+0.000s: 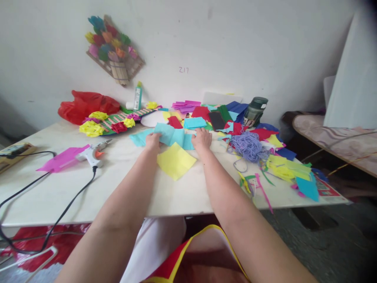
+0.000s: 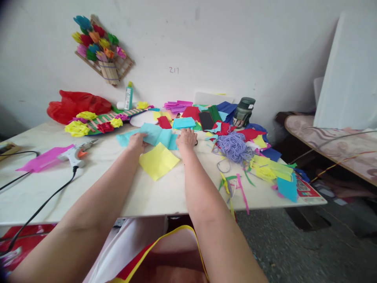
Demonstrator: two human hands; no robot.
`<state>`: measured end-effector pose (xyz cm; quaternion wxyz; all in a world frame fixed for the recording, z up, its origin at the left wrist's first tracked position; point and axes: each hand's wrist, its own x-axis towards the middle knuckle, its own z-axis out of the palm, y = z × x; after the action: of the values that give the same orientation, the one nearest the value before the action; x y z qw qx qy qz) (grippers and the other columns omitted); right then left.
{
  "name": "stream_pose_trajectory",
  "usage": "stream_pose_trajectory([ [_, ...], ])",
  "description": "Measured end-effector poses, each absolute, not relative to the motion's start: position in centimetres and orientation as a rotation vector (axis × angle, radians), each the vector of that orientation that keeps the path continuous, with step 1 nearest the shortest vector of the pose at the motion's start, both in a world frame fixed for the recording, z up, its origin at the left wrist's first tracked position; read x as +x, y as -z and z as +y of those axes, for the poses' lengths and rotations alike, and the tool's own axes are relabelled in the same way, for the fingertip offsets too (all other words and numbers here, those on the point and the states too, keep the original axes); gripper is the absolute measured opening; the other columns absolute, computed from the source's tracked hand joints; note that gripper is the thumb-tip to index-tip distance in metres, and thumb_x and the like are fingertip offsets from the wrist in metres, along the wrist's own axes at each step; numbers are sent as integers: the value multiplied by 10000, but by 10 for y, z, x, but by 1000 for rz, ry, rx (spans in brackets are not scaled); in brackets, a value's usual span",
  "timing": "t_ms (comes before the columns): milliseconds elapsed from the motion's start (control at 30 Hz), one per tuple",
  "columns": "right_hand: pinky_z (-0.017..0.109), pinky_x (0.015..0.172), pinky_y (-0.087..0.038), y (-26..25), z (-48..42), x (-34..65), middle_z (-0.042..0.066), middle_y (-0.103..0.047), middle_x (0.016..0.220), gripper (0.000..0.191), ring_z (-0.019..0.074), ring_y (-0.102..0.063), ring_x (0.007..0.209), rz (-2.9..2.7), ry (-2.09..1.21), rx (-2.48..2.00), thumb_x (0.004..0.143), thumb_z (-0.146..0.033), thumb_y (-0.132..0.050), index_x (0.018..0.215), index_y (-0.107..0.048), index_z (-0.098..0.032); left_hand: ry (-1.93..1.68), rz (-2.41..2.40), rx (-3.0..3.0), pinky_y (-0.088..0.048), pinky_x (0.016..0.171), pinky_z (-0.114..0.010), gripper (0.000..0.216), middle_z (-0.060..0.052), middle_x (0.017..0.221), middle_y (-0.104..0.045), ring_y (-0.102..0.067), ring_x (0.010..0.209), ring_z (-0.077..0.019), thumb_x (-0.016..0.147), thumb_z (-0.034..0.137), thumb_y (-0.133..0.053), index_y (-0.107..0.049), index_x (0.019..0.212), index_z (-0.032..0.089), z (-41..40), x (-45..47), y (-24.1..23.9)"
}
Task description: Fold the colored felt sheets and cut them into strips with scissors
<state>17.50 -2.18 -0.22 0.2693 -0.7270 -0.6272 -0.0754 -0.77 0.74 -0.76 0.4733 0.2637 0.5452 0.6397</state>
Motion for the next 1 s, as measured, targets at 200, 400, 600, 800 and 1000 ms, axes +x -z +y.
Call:
stream_pose_trajectory([
  [200,380,938,-324,1,-25,159,109,-625,1120,357,255,-511,1088,-1959,115,-1988,789,-367,-505,1061,-633,-175,-1523,1440,730,-498,547,-299,161,11,548,-480,-556,564,-160,586,102,-584,-495,693,184,6,-10,4],
  [400,408,944,-323,-3,-30,152,158,-577,1178,441,294,-485,1122,-2048,95,-2040,741,-388,-535,1087,-628,-130,-1505,1545,870,-504,529,-314,183,-27,581,-517,-600,652,-226,559,105,-627,-504,666,189,8,-13,10],
  [600,371,891,-378,-8,-30,151,145,-620,1126,349,269,-527,1089,-2030,101,-2096,756,-274,-505,1046,-653,-147,-1496,1541,849,-523,559,-336,141,-41,638,-543,-610,673,-225,579,126,-600,-526,687,177,11,-18,9],
  [800,322,754,-451,-7,-25,160,127,-669,1039,295,243,-614,974,-1848,17,-2148,831,-251,-443,980,-687,-181,-1509,1460,709,-535,548,-339,175,-42,634,-538,-612,631,-212,575,109,-590,-518,724,168,13,-19,6],
  [1000,318,734,-462,-3,-23,170,110,-685,1007,333,239,-630,923,-1580,-24,-2144,868,-291,-400,991,-698,-207,-1547,1499,758,-539,540,-329,163,-33,648,-505,-583,657,-197,540,95,-624,-509,621,176,15,-18,11],
])
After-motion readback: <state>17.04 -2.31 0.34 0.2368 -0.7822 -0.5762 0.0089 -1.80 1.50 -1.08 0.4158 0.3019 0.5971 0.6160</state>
